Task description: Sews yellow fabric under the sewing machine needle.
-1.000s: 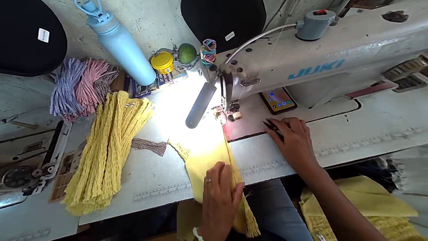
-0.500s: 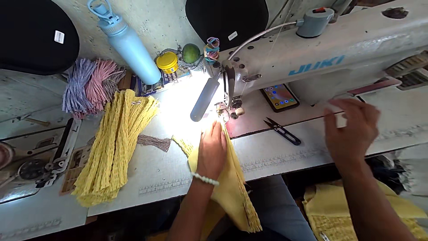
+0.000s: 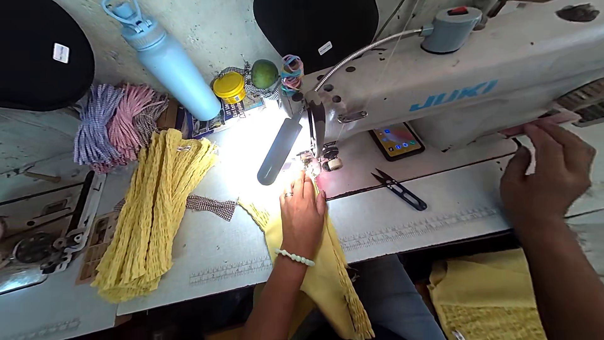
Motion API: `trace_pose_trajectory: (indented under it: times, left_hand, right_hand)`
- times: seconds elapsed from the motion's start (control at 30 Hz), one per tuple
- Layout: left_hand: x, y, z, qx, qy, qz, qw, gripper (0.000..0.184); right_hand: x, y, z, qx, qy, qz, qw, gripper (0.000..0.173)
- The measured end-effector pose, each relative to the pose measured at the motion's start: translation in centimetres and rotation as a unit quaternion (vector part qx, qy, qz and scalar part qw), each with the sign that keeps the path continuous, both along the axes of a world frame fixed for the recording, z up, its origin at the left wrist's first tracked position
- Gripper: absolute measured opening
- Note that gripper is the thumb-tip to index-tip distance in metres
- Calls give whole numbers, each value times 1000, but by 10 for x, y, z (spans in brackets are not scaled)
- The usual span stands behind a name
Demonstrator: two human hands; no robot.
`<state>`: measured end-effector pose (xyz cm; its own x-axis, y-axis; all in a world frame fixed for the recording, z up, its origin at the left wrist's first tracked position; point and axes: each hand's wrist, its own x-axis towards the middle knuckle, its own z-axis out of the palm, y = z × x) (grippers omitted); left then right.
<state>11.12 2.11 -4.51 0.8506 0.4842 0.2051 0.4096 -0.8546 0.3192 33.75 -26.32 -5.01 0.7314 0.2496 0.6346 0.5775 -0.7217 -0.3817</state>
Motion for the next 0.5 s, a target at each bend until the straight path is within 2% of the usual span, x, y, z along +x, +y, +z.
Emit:
trace_pose_trajectory:
  times: [0.23,0.5]
  left_hand:
    - [0,1,-2,1,-14,-3,1000,44]
    - [-3,1,-4,8,-32,-8,999,42]
  right_hand:
    - [5,1,-6,-29,0,4,1000,41]
    - [-1,2,-6,-88,55,-18,994,33]
